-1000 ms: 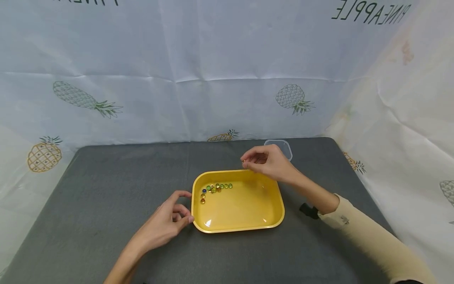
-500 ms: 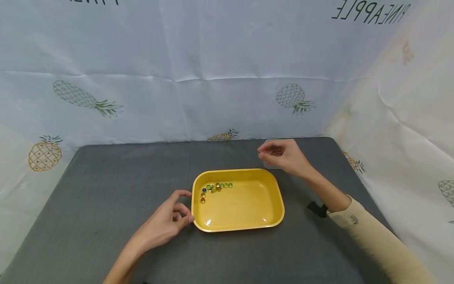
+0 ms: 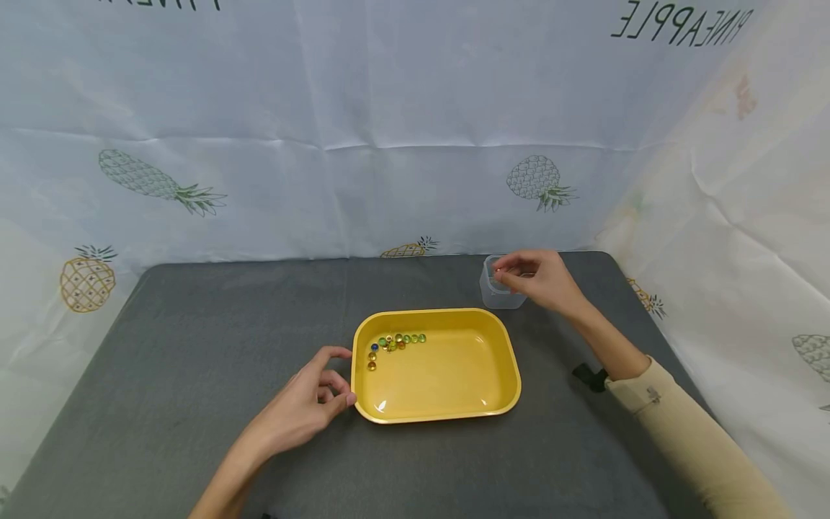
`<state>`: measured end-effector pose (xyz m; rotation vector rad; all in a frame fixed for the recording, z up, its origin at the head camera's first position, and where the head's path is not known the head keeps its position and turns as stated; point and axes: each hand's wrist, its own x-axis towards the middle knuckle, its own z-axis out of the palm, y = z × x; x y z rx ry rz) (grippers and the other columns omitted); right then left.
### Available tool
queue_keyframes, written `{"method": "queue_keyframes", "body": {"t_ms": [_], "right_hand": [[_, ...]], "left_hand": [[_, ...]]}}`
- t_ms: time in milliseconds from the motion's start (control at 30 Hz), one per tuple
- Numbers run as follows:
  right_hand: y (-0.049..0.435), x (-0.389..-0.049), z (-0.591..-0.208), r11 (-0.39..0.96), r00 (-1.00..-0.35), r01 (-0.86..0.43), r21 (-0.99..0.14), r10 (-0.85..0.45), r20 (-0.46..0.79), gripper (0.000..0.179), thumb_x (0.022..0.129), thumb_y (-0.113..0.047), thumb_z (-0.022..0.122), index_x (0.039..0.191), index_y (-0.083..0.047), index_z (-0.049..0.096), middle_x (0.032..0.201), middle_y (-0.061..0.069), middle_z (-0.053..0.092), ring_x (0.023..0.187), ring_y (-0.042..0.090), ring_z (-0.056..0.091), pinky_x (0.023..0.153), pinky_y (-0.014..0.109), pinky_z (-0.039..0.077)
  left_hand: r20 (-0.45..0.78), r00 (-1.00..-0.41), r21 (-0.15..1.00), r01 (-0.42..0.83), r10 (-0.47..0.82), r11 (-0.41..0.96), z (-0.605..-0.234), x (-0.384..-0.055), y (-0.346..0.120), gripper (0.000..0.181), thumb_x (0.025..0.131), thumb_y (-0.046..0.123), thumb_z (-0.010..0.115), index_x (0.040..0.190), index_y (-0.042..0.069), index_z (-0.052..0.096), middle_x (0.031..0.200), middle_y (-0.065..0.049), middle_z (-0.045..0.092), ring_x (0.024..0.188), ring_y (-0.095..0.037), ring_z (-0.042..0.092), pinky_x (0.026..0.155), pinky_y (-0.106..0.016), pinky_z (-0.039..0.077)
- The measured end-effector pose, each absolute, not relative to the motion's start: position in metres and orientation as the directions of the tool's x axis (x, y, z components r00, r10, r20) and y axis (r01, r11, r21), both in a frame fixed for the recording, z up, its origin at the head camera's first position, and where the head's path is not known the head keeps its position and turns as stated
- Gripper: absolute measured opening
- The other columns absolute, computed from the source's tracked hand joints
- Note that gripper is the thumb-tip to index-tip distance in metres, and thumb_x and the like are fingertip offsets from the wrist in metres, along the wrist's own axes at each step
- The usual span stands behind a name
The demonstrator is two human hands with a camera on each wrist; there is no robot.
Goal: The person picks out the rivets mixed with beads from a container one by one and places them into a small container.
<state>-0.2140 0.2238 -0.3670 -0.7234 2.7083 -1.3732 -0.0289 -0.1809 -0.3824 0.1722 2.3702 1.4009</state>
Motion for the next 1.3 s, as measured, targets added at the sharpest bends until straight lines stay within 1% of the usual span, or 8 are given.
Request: {"method": "queue_keyframes", "body": {"t_ms": [67,300,467,700,867,967,1200,1300], "right_hand": [[0.227,-0.217,-0.369,0.510,-0.895,-0.389,-0.767,-0.408,0.183,0.022,0.099,-0.008,0.079,0.118,0.003,0.078,0.102,0.024,0.080,0.082,0.028,0.077,0.073,0.033,0.065],[0.239,-0.230,-0.378,0.555,-0.906,-0.380,-0.740,-0.385,0.177,0.019,0.100,-0.008,0.077,0.117,0.001,0.079,0.102,0.022,0.081,0.081,0.027,0.077,0.069,0.023,0.060],[0.243,-0.235,-0.381,0.583,-0.902,-0.397,-0.709,-0.392,0.184,0.019,0.100,-0.008,0.077,0.117,0.002,0.079,0.101,0.022,0.081,0.078,0.030,0.075,0.066,0.024,0.058],[0.244,-0.239,-0.384,0.610,-0.895,-0.428,-0.667,-0.391,0.216,0.018,0.100,-0.007,0.077,0.115,0.003,0.079,0.098,0.020,0.082,0.076,0.034,0.074,0.063,0.022,0.056],[0.241,-0.239,-0.384,0.627,-0.890,-0.444,-0.640,-0.393,0.232,0.016,0.099,-0.005,0.078,0.113,0.003,0.080,0.099,0.019,0.081,0.075,0.023,0.074,0.064,0.020,0.056],[0.238,-0.239,-0.384,0.648,-0.894,-0.438,-0.623,-0.386,0.228,0.015,0.099,-0.004,0.077,0.112,0.002,0.080,0.101,0.019,0.081,0.078,0.018,0.074,0.066,0.018,0.056],[0.236,-0.237,-0.384,0.664,-0.898,-0.430,-0.612,-0.382,0.217,0.016,0.100,-0.004,0.076,0.114,0.001,0.080,0.104,0.020,0.081,0.085,0.032,0.077,0.069,0.016,0.055],[0.236,-0.237,-0.384,0.662,-0.894,-0.439,-0.607,-0.387,0.225,0.018,0.100,-0.005,0.076,0.115,0.002,0.080,0.104,0.021,0.082,0.087,0.034,0.078,0.070,0.015,0.055]], "left_hand": [[-0.257,-0.919,0.870,-0.085,0.298,0.486,-0.383,-0.028,-0.181,0.062,0.103,0.014,0.074,0.154,0.003,0.041,0.098,-0.008,0.076,0.071,-0.017,0.063,0.068,-0.026,0.046],[-0.261,-0.919,0.871,-0.092,0.297,0.483,-0.383,-0.028,-0.181,0.064,0.103,0.015,0.075,0.155,0.002,0.040,0.098,-0.007,0.076,0.075,-0.019,0.064,0.069,-0.026,0.047],[-0.257,-0.917,0.875,-0.088,0.304,0.475,-0.384,-0.028,-0.182,0.063,0.103,0.014,0.074,0.154,0.002,0.040,0.099,-0.008,0.076,0.073,-0.018,0.063,0.068,-0.026,0.046],[-0.257,-0.920,0.874,-0.091,0.296,0.477,-0.383,-0.027,-0.181,0.064,0.102,0.014,0.075,0.154,0.002,0.040,0.098,-0.008,0.076,0.074,-0.020,0.064,0.068,-0.026,0.046],[-0.259,-0.922,0.872,-0.094,0.289,0.481,-0.384,-0.026,-0.181,0.064,0.102,0.013,0.075,0.154,0.001,0.041,0.097,-0.008,0.076,0.074,-0.020,0.065,0.068,-0.026,0.046],[-0.260,-0.922,0.873,-0.096,0.289,0.478,-0.384,-0.026,-0.181,0.064,0.102,0.013,0.075,0.154,0.002,0.040,0.098,-0.008,0.076,0.074,-0.020,0.064,0.067,-0.026,0.046],[-0.257,-0.921,0.873,-0.090,0.294,0.479,-0.384,-0.026,-0.182,0.064,0.102,0.014,0.075,0.154,0.002,0.040,0.098,-0.008,0.076,0.071,-0.016,0.062,0.065,-0.026,0.045],[-0.260,-0.921,0.868,-0.091,0.291,0.488,-0.383,-0.027,-0.182,0.061,0.103,0.013,0.074,0.153,0.003,0.041,0.098,-0.008,0.076,0.069,-0.014,0.061,0.066,-0.026,0.045]]}}
